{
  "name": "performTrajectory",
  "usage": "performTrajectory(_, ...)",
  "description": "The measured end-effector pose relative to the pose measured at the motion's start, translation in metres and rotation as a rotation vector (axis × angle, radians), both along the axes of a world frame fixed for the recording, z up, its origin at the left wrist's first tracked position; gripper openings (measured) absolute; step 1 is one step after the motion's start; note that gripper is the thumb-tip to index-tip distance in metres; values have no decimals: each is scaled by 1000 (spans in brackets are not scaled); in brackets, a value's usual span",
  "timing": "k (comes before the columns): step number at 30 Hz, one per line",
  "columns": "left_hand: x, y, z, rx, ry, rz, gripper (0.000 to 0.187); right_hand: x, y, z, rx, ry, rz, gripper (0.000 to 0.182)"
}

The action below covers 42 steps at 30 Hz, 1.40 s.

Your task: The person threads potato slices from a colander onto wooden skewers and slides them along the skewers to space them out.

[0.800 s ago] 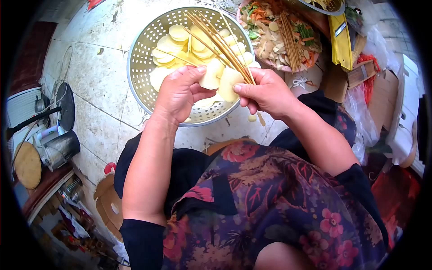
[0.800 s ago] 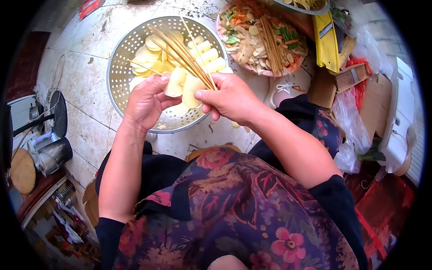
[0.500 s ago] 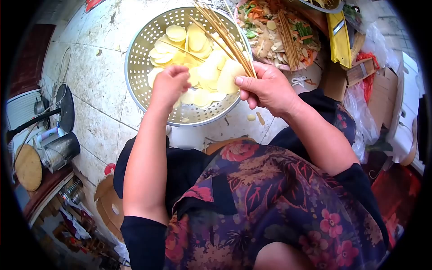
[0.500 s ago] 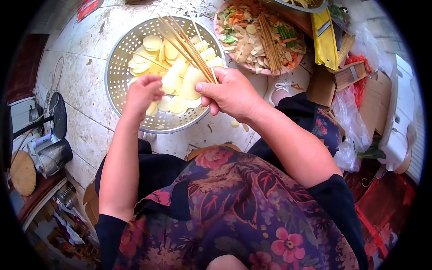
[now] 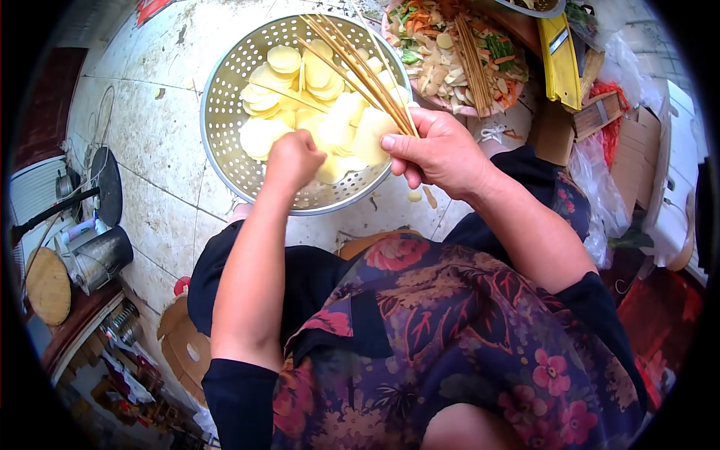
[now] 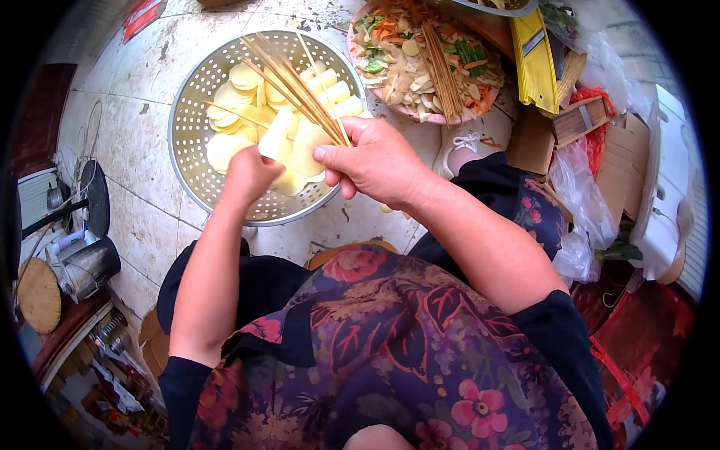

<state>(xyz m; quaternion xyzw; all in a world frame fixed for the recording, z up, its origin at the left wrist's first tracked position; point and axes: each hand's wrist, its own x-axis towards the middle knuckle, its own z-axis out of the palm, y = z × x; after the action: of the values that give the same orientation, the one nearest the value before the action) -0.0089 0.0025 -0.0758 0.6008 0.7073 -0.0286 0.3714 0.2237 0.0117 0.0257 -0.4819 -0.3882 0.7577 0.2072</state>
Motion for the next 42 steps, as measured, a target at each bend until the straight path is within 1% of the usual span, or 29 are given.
performTrajectory(1, -5, 4, 7, -1, 0, 0, 28, 0, -1, 1, -11, -8, 18, 13)
performTrajectory(3, -18, 15, 25, 68, -515, 631, 19, -1, -3, 2, -23, -16, 39, 13)
performTrajectory(5, -30, 22, 44, 239, -916, 922, 20, -1, -4, 2, -26, -31, 88, 13)
performTrajectory(6, -38, 24, 46, 246, -914, 924, 20, -2, -5, 2, -22, -28, 93, 13)
performTrajectory(8, -54, 27, 49, 374, -1270, 1105, 26, -4, -6, 3, -44, -25, 88, 13)
performTrajectory(9, -58, 27, 51, 385, -1268, 1105, 26, -5, -6, 3, -38, -20, 94, 13)
performTrajectory(11, -65, 27, 55, 396, -1340, 1185, 28, -6, -5, 4, -59, -8, 76, 13)
performTrajectory(12, -65, 26, 57, 433, -1333, 1184, 28, -6, -5, 5, -68, -17, 84, 13)
performTrajectory(19, -71, 26, 55, 483, -1382, 1167, 30, -6, -6, 4, -63, -3, 94, 12)
performTrajectory(24, -72, 27, 53, 550, -1356, 1197, 32, -5, -7, 2, -44, -2, 100, 12)
performTrajectory(28, -67, 26, 55, 557, -1318, 1197, 32, -4, -7, 0, -31, -3, 98, 12)
performTrajectory(30, -64, 24, 55, 564, -1239, 1131, 32, -4, -7, 1, -32, -9, 96, 12)
performTrajectory(31, -63, 24, 55, 563, -1239, 1131, 32, -4, -7, 0, -33, -10, 95, 12)
performTrajectory(33, -60, 23, 58, 406, -1436, 1145, 24, -4, -6, -1, -4, -23, 93, 13)
performTrajectory(36, -51, 22, 60, 473, -1381, 1214, 24, -4, -6, 1, 4, -37, 104, 12)
performTrajectory(42, -54, 23, 58, 511, -1312, 1212, 24, -4, -7, -4, 21, -23, 120, 11)
